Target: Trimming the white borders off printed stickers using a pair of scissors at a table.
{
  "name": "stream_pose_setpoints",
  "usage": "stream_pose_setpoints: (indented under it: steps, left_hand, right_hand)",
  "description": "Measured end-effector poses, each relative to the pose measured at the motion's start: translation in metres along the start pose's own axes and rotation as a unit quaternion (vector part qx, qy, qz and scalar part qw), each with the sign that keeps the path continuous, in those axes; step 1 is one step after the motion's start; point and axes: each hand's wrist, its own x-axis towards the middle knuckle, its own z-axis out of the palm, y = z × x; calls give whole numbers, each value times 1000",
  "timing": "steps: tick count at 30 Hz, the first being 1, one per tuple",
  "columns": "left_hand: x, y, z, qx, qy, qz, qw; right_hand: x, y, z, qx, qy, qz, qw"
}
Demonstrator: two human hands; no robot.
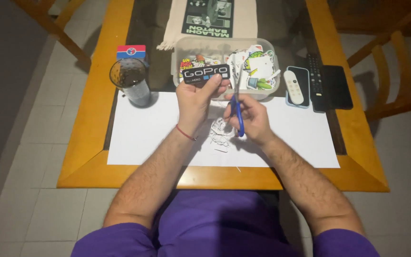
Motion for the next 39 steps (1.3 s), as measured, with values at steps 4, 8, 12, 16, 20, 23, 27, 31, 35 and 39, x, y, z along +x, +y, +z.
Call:
stream_pose_setpoints:
  steps: [4,8,12,16,20,23,27,31,35,39]
  left_hand:
    - [4,7,-3,31,16,25,999]
    - [4,10,-2,49,32,54,997]
    - [-4,5,-4,43,37,48,997]
    - [-3,9,-1,49,37,58,996]
    - [-6,14,3,45,39,64,996]
    - [-7,16,4,44,40,65,996]
    - [-7,18,6,29,44,65,997]
    - [-2,14,4,28,41,74,996]
    - [-6,18,7,35,43,71,996]
    - [-5,16,5,45,44,73,995]
  right_hand:
    - [-2,6,1,-17,-39,7,999]
    - [-3,15,-2,-30,-34,-14,999]
    - [0,20,-5,-42,-30,-27,998]
    - [-1,26,-8,-32,-31,-28,999]
    - [1,22,-8,-40,-30,-22,998]
    - [3,20,-6,-47,-32,-21,998]
    - [0,24,-8,-50,-34,-16,998]
    - [1,31,-12,-44,-31,-29,998]
    - [2,31,-13,-40,-32,-30,998]
    - [2,35,-15,-35,-34,-33,998]
